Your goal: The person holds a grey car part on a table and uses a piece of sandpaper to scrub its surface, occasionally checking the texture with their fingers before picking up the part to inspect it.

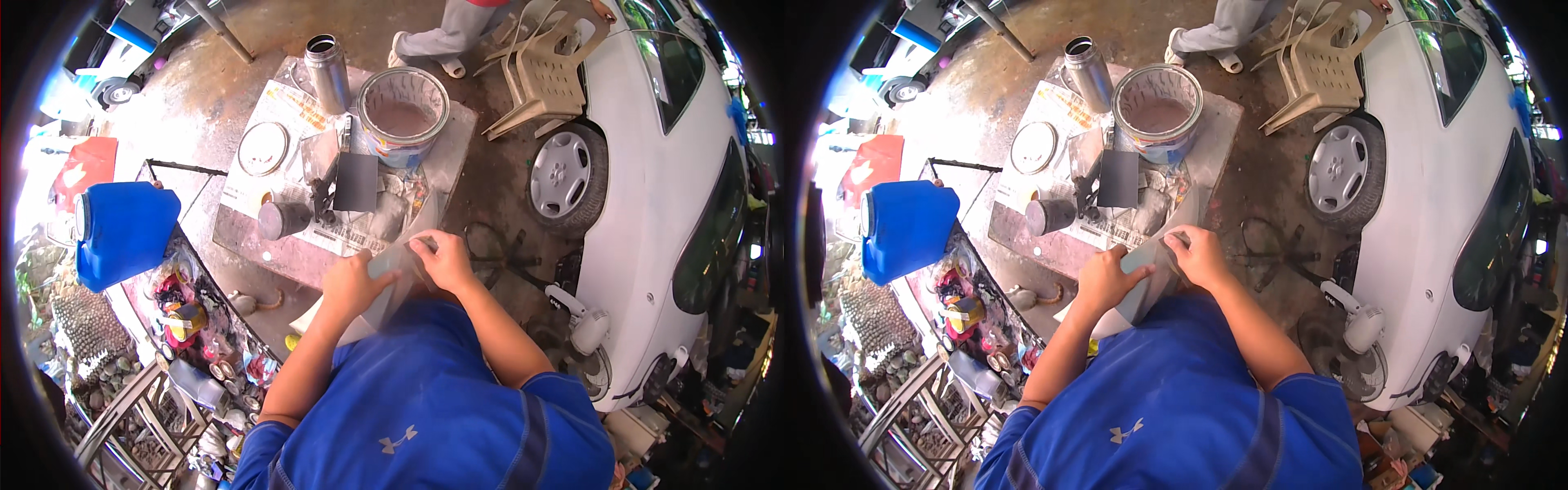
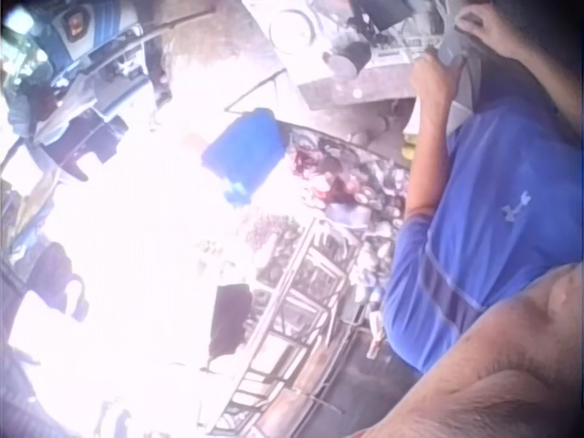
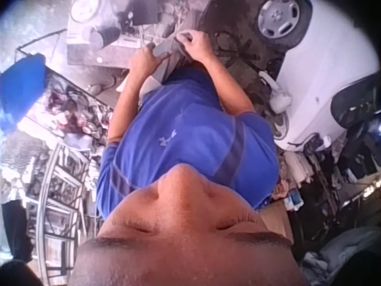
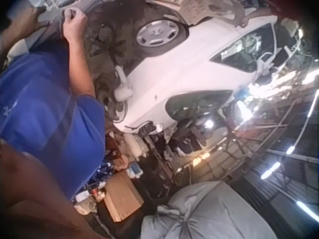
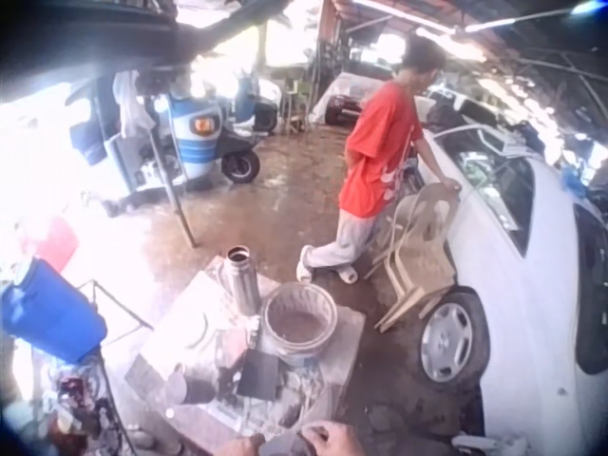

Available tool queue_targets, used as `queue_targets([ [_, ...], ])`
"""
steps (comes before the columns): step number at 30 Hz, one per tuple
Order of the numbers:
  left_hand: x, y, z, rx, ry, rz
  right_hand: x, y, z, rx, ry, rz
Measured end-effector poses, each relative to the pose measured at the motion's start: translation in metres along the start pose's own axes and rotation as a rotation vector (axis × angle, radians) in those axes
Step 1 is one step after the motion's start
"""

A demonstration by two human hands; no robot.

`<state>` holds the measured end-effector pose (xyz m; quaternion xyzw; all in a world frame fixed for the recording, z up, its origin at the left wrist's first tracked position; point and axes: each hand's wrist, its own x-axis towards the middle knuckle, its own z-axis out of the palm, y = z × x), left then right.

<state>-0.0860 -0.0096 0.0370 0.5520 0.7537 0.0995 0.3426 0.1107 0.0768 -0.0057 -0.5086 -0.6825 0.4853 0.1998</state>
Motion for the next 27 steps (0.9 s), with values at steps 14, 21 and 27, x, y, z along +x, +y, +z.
queue_targets([
  [14, 0.017, 0.017, 0.004, -0.808, 0.012, 0.100, -0.006, -0.026, -0.032, 0.705, -0.374, 0.084],
  [21, 0.021, -0.003, 0.007, -0.983, 0.005, 0.076, -0.005, -0.011, -0.023, 0.367, -0.142, 0.023],
  [27, 0.024, 0.010, 0.003, -1.000, 0.048, 0.108, 0.002, -0.008, -0.010, 0.208, 0.099, -0.092],
])
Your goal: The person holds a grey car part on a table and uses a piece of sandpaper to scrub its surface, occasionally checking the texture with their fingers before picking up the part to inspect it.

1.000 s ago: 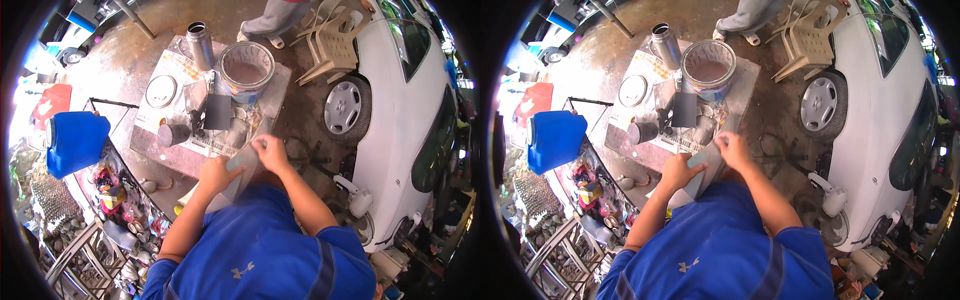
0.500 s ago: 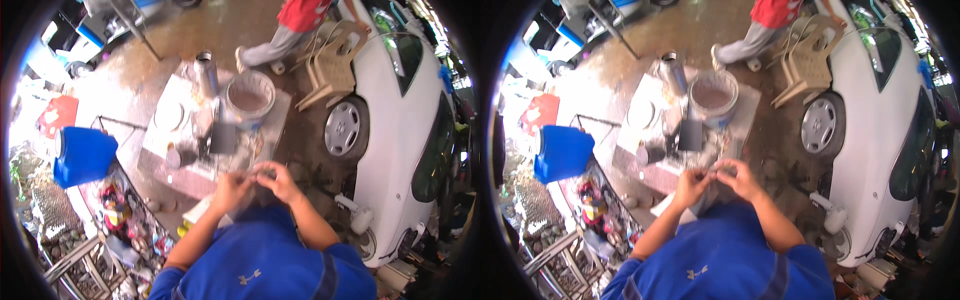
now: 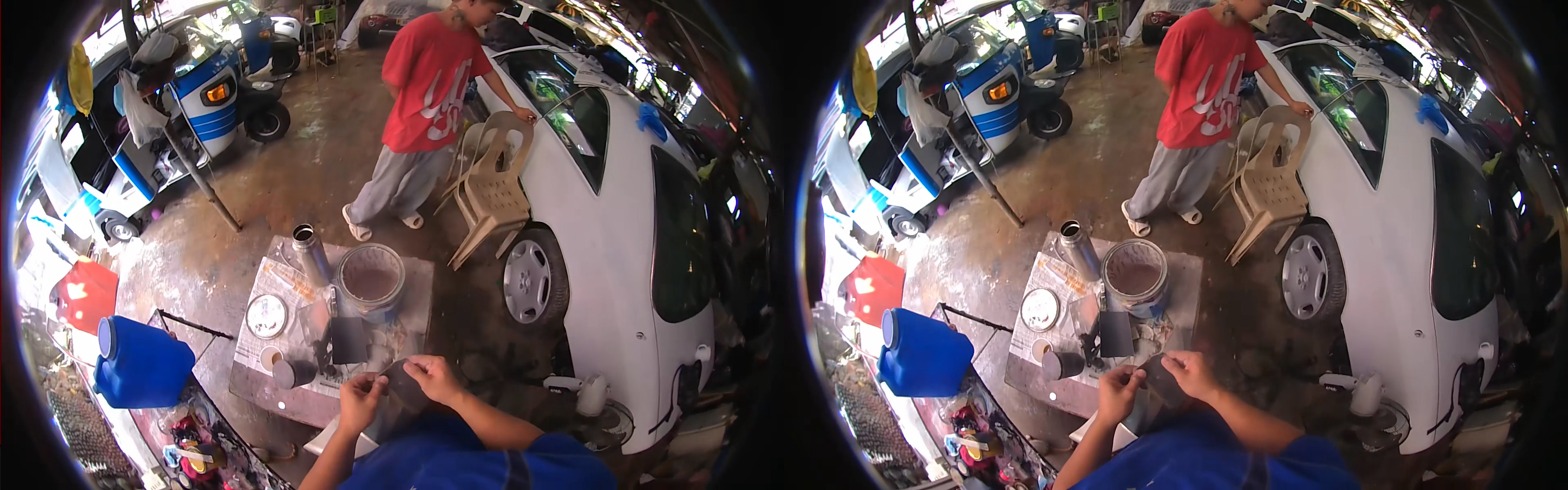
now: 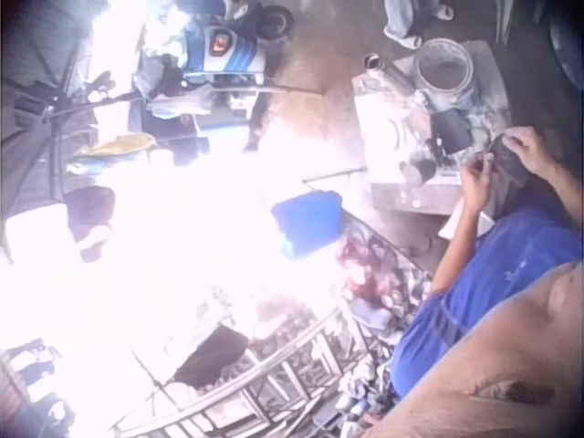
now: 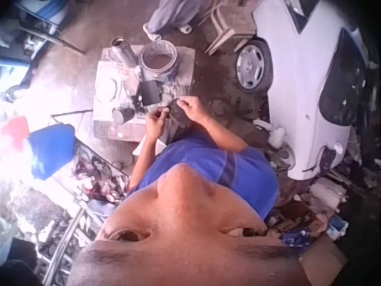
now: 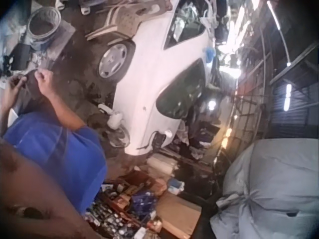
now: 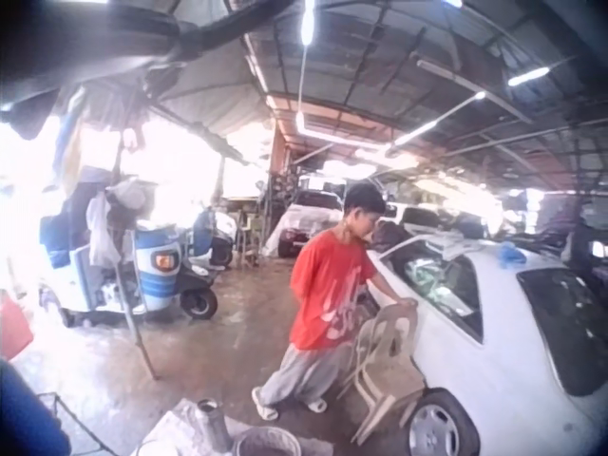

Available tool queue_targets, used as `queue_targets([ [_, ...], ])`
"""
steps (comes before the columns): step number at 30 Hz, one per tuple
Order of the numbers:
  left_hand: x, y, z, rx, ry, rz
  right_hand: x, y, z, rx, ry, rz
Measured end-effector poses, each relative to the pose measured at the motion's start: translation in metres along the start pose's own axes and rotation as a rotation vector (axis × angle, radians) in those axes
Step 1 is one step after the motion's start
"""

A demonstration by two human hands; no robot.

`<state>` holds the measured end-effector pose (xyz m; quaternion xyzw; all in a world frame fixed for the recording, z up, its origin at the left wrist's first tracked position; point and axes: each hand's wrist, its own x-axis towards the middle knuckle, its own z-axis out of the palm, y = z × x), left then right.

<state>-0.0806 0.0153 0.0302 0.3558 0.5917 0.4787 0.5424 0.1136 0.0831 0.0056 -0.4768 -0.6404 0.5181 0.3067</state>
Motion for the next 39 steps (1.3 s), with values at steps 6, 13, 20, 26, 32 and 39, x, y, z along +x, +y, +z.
queue_targets([
  [6, -0.001, -0.009, -0.008, -0.075, 0.136, 0.138, -0.018, -0.036, -0.004, 0.581, -0.402, 0.414],
  [13, -0.012, -0.010, -0.013, 0.038, 0.136, 0.107, -0.009, -0.022, -0.007, -0.332, -0.447, 0.078],
  [20, -0.018, -0.002, -0.005, 0.320, 0.081, 0.296, -0.008, -0.004, -0.001, 0.244, -0.454, 0.065],
  [26, -0.034, -0.002, 0.006, 0.354, 0.187, 0.366, -0.014, -0.006, 0.001, 0.426, -0.493, 0.082],
  [32, -0.033, 0.008, -0.004, 0.748, 0.099, 0.329, -0.028, -0.019, 0.007, 0.181, -0.289, 0.345],
  [39, -0.034, 0.005, -0.015, 1.006, 0.071, 0.193, 0.003, 0.047, -0.006, -0.184, -0.081, -0.027],
])
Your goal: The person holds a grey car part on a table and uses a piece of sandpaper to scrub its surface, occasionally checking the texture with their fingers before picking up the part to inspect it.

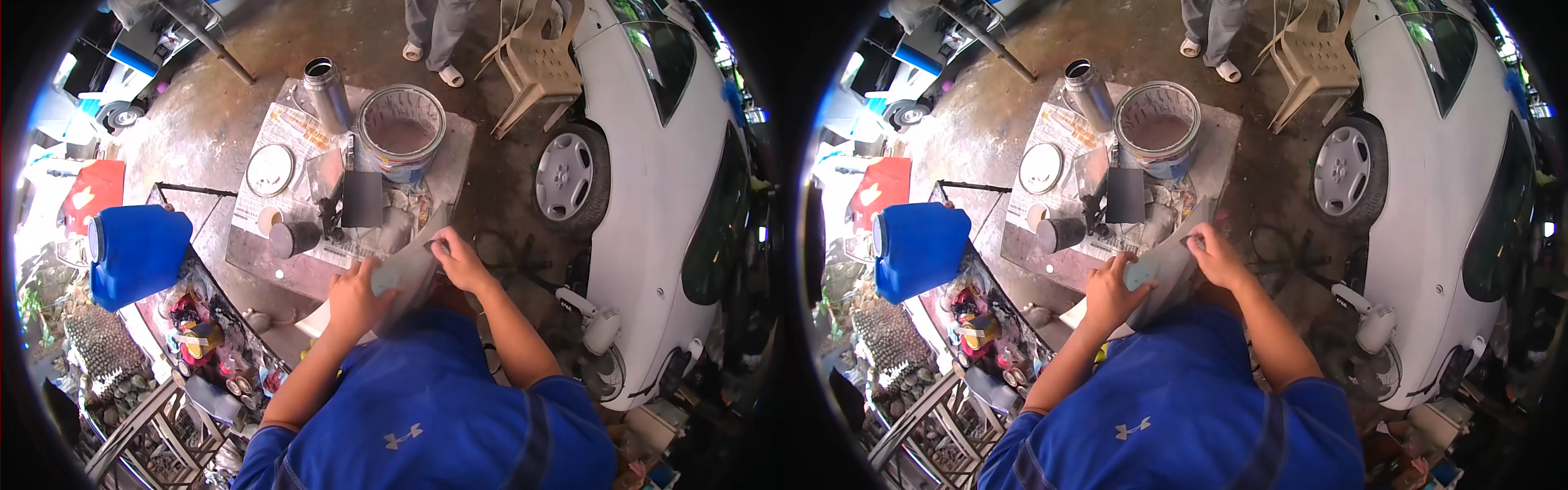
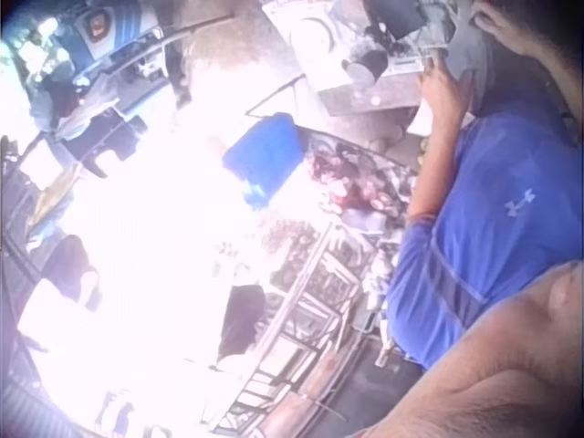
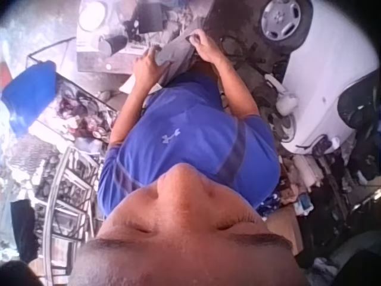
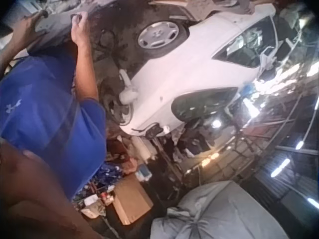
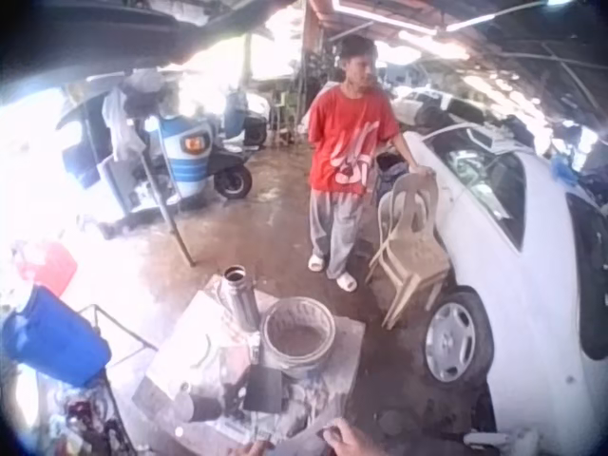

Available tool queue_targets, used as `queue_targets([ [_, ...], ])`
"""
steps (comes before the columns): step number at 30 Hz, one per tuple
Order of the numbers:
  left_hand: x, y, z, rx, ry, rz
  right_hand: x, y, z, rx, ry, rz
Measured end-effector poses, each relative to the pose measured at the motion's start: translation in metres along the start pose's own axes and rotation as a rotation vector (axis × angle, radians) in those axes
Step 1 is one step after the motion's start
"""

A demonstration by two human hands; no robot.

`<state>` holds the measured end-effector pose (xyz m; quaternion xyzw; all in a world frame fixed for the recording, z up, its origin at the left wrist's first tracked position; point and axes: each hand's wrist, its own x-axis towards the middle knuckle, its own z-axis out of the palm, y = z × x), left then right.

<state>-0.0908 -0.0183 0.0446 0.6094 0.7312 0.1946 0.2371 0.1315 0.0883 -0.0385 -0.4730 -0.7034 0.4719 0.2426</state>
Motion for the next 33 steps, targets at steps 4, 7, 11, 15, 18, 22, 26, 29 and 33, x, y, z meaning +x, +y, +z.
queue_targets([
  [4, 0.001, -0.002, 0.009, -0.033, 0.002, -0.043, 0.012, -0.006, 0.013, -0.084, 0.073, -0.001],
  [7, 0.000, -0.001, 0.010, -0.068, -0.003, -0.060, 0.030, -0.004, 0.007, -0.213, 0.196, 0.106],
  [11, 0.006, -0.004, 0.011, -0.092, -0.006, -0.092, 0.005, -0.024, 0.034, -0.112, 0.134, -0.008],
  [15, -0.003, -0.003, 0.017, -0.116, 0.019, -0.107, 0.019, -0.013, 0.019, -0.216, 0.282, 0.026],
  [18, 0.000, 0.001, 0.018, -0.099, 0.075, -0.087, 0.025, -0.008, 0.003, -0.125, 0.229, 0.147],
  [22, -0.003, 0.001, 0.018, -0.103, 0.065, -0.109, -0.005, -0.024, 0.031, -0.149, 0.173, 0.090],
  [26, -0.008, 0.004, 0.021, -0.098, 0.058, -0.100, 0.035, 0.028, 0.016, -0.142, 0.410, 0.203],
  [29, -0.003, 0.000, 0.020, -0.091, 0.067, -0.111, 0.006, -0.024, 0.036, -0.124, 0.247, 0.068],
  [33, -0.006, 0.004, 0.021, -0.114, 0.054, -0.113, 0.014, -0.020, 0.037, -0.247, 0.374, 0.175],
])
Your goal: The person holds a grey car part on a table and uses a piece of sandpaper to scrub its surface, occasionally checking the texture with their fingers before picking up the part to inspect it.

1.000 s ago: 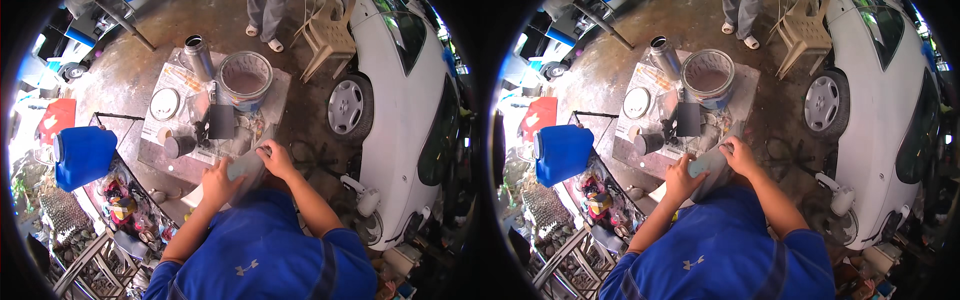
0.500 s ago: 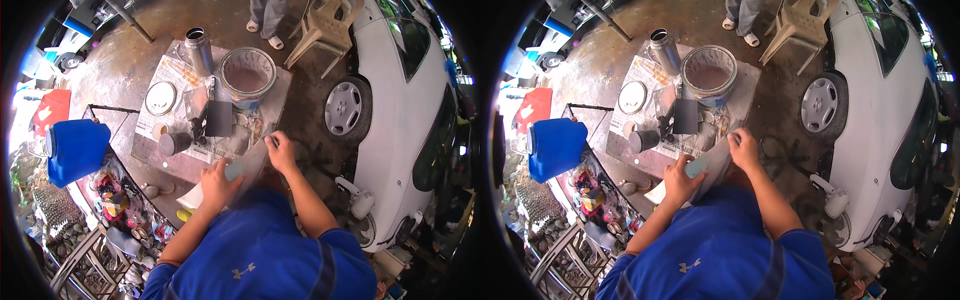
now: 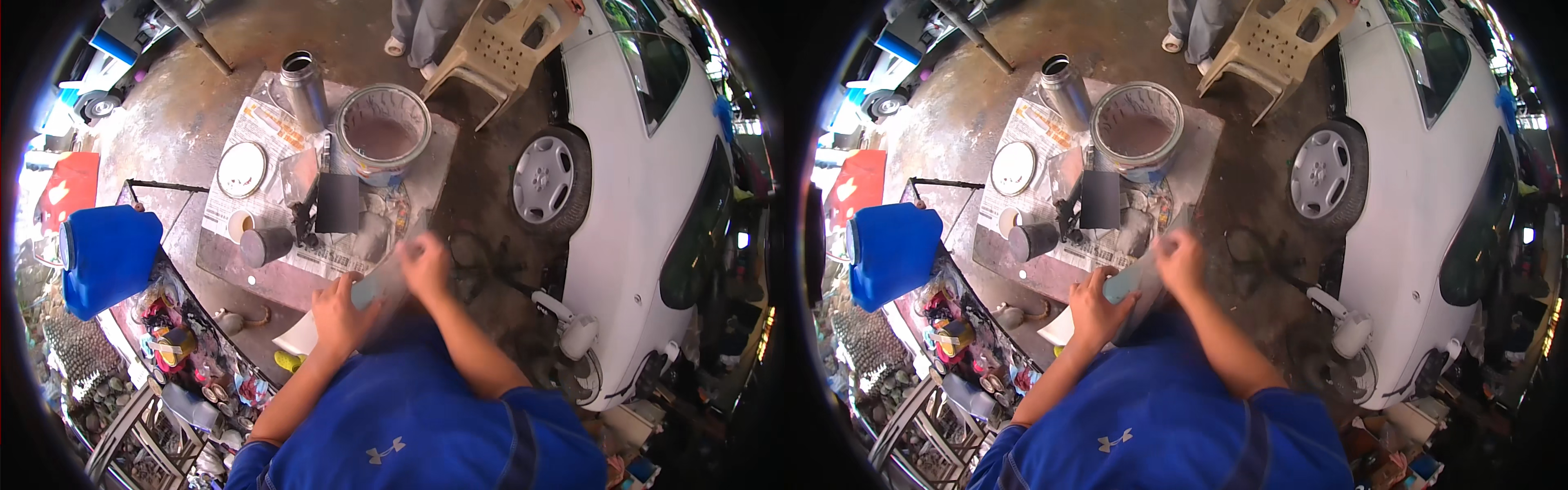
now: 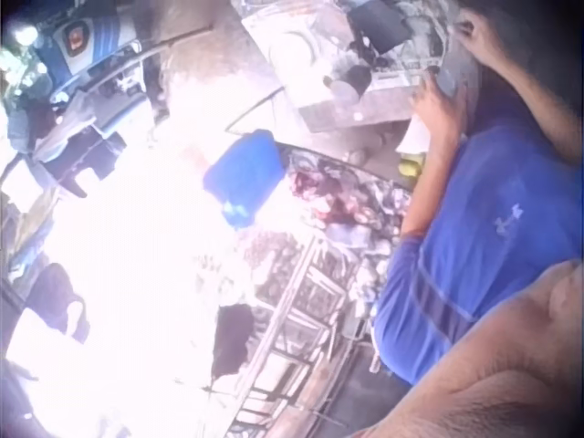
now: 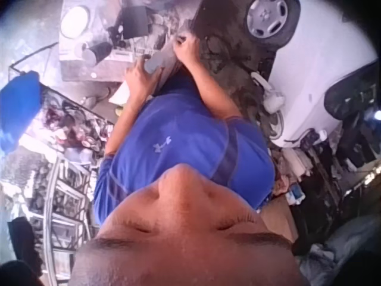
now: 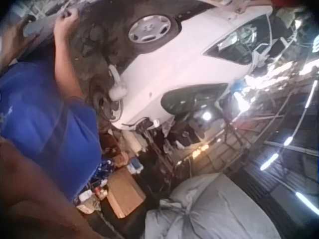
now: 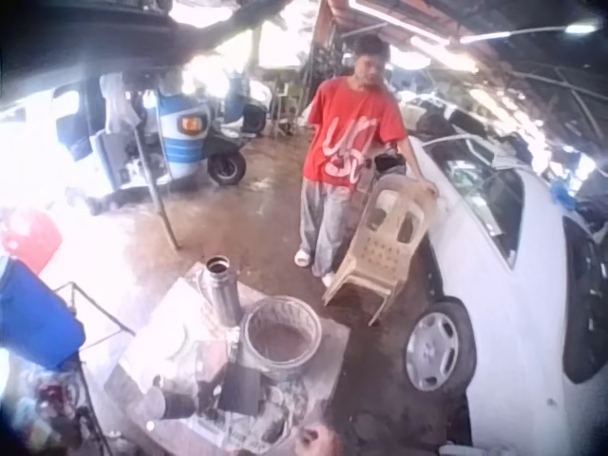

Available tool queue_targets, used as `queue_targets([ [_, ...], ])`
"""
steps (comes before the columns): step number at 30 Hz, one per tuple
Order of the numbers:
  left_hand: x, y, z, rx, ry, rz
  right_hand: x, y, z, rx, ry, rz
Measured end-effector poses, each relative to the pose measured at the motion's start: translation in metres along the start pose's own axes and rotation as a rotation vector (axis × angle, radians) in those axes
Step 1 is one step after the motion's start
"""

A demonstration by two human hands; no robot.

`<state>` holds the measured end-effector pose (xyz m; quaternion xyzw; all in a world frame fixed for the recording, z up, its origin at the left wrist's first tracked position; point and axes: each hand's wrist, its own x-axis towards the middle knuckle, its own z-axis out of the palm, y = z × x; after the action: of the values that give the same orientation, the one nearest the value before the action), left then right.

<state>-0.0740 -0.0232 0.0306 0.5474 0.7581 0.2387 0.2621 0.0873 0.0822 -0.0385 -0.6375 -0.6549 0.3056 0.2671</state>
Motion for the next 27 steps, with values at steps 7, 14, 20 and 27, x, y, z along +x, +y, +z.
queue_targets([
  [7, -0.001, -0.002, 0.000, -0.029, 0.028, 0.005, -0.030, -0.009, -0.004, 0.191, -0.065, -0.137],
  [14, 0.001, -0.001, -0.001, -0.031, 0.024, -0.046, -0.037, -0.035, -0.004, 0.232, -0.047, -0.048],
  [20, 0.002, 0.004, -0.001, -0.064, 0.028, -0.039, -0.007, -0.008, -0.001, 0.037, 0.081, 0.098],
  [27, -0.004, 0.002, -0.001, -0.079, 0.061, -0.006, -0.003, 0.003, -0.001, 0.088, 0.071, 0.123],
])
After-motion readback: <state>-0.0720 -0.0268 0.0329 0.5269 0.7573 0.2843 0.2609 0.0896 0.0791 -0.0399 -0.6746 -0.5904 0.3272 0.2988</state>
